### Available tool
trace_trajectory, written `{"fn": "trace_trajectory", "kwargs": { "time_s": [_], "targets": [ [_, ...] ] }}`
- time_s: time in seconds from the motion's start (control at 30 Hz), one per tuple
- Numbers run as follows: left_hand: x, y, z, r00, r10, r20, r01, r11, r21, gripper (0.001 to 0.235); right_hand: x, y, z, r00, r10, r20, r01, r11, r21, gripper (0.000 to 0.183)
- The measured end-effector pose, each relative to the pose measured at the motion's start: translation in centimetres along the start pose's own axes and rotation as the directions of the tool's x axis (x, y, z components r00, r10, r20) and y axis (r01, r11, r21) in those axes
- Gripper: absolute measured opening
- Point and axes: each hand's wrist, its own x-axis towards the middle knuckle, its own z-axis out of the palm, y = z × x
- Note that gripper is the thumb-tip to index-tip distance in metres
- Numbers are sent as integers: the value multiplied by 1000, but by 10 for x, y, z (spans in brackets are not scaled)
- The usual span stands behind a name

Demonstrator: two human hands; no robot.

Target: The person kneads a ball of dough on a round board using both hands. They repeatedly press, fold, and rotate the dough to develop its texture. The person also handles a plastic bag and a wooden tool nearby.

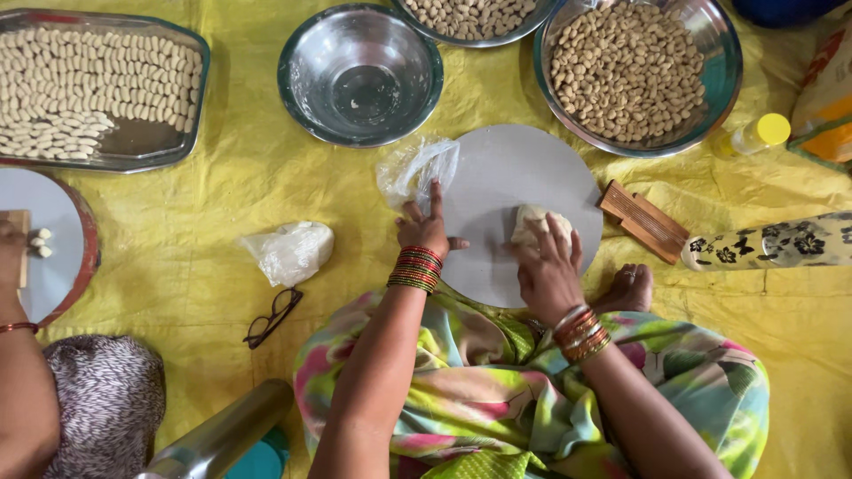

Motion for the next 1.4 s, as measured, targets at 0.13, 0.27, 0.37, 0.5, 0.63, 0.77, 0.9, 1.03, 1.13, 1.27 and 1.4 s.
{"fn": "trace_trajectory", "kwargs": {
  "time_s": [0.13, 0.27, 0.37, 0.5, 0.63, 0.77, 0.9, 1.03, 1.13, 1.27, 1.4],
  "targets": [
    [-1, 3, -5, 998, -33, 54, 32, 999, 3, 140, -14, -13, 6, 992, 24, 120, -14, 996, -83, 74],
    [-3, 3, -7, 999, -19, 38, 19, 1000, -1, 140, -11, -20, 8, 987, 31, 160, -12, 993, -121, 79],
    [-4, 3, -7, 999, -19, 27, 19, 1000, 5, 141, -6, -25, 5, 973, 48, 225, -12, 987, -159, 80],
    [-4, 3, -9, 1000, -16, 17, 16, 1000, 21, 142, -3, -30, 6, 956, 55, 290, -12, 989, -148, 78],
    [-5, 3, -9, 999, -20, 26, 20, 1000, 12, 141, -2, -32, 11, 964, 16, 264, 14, 994, -110, 80],
    [-6, 4, -11, 999, -23, 29, 22, 1000, 16, 141, -2, -32, 15, 969, -8, 246, 31, 995, -91, 79],
    [-6, 4, -12, 999, -22, 29, 21, 999, 24, 141, -2, -29, 17, 969, -9, 247, 30, 996, -81, 78],
    [-7, 5, -13, 999, -27, 44, 26, 999, 26, 141, -3, -28, 18, 975, -7, 221, 21, 998, -60, 81],
    [-7, 7, -16, 998, -44, 52, 43, 998, 38, 141, -1, -27, 17, 975, -6, 223, 21, 998, -62, 81],
    [-9, 8, -17, 997, -53, 64, 52, 999, 17, 141, -2, -28, 17, 972, -6, 237, 25, 997, -78, 82],
    [-9, 8, -17, 997, -47, 64, 46, 999, 17, 140, -1, -30, 18, 969, -3, 246, 23, 997, -79, 83]
  ]
}}
